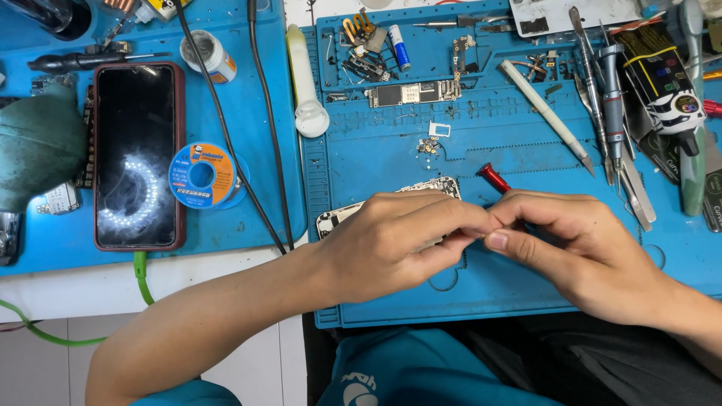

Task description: Disassembling a mobile phone chassis by unscrewing internal components and removing parts.

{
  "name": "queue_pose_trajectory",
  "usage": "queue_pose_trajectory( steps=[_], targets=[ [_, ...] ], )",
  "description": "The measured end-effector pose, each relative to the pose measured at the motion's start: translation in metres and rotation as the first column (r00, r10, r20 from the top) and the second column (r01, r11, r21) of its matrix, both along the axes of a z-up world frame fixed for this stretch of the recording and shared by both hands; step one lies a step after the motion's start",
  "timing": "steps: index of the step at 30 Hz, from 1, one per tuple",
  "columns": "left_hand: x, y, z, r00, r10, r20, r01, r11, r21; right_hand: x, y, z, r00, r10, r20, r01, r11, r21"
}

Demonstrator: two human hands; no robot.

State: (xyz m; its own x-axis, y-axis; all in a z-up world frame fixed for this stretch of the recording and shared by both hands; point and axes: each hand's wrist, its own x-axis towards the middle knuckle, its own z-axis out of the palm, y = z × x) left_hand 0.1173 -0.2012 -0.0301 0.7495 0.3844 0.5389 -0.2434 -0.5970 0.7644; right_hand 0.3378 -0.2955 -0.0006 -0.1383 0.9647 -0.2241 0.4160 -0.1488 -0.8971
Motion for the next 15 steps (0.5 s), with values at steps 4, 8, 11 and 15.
queue_pose_trajectory(
  steps=[4,8,11,15],
  targets=[
    [0.000,0.001,0.001,1.000,0.026,0.008,-0.026,1.000,0.007,0.000,0.000,0.000,1.000,-0.026,-0.002,0.026,1.000,-0.008],
    [-0.001,0.004,0.005,1.000,0.020,-0.013,-0.020,1.000,-0.017,-0.001,0.003,0.001,0.978,-0.017,0.206,-0.021,0.983,0.182],
    [-0.001,0.007,0.012,0.995,0.081,-0.052,-0.079,0.996,0.032,0.002,0.013,0.005,0.945,0.079,0.317,-0.181,0.935,0.306],
    [-0.003,0.012,0.012,0.979,0.154,-0.133,-0.146,0.987,0.070,0.011,0.016,-0.003,0.902,0.133,0.412,-0.251,0.936,0.248]
  ],
)
